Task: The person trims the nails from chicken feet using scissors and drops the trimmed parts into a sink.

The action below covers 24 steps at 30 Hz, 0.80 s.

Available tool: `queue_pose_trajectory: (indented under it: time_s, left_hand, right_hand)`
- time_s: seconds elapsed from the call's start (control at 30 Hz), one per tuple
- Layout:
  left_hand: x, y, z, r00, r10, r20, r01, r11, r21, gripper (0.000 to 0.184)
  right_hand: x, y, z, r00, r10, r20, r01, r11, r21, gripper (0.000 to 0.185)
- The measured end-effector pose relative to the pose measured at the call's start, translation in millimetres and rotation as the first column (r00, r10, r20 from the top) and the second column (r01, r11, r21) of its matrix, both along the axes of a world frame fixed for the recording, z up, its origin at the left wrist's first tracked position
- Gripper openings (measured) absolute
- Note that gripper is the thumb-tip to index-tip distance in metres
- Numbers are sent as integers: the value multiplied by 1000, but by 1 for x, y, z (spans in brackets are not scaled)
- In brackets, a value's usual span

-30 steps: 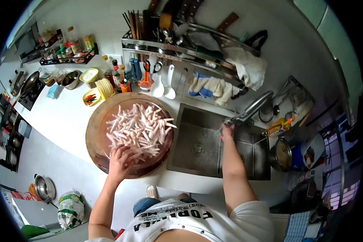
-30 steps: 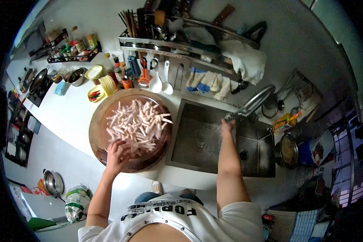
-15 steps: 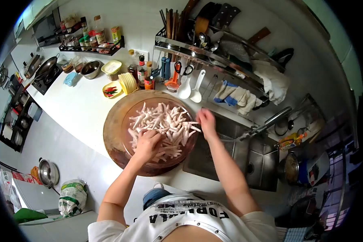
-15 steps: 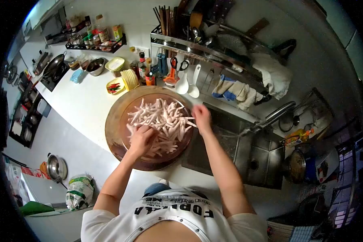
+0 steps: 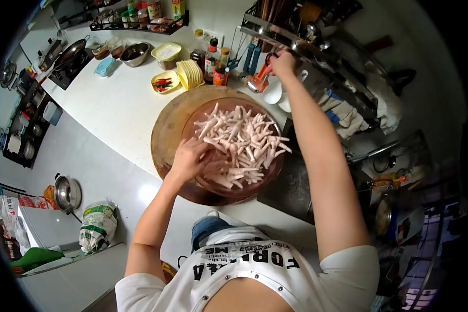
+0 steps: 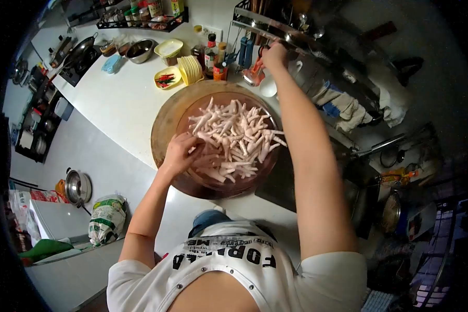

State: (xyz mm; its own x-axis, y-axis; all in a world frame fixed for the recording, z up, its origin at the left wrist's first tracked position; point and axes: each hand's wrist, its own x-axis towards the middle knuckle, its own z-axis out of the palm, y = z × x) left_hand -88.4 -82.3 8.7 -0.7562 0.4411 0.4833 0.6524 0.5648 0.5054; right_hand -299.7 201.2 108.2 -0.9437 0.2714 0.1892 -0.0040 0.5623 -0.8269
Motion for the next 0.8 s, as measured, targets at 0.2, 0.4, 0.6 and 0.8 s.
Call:
queue_pose_trajectory:
  time_s: [0.2,0.4,0.6,0.8]
  left_hand:
    - [-16,1,0,992,-103,70,102,995,22,9]
    - [-62,17,-4,973,-142,184,163,981,-104,14]
    - [-138,58,-34,979,-203,-22,196,965,-172,16]
    - [-168,100,-28,976,-210,61,218,960,-178,23]
  right_hand:
    - [35,8,21,997,54,55,-62,984,168,16]
    - [56,15,15,994,100,31,-105,937,333,15]
    - [100,21,9,989,141,41,-144,872,468,16]
    - [169,54,4,999,-1,47,-11,967,254,15]
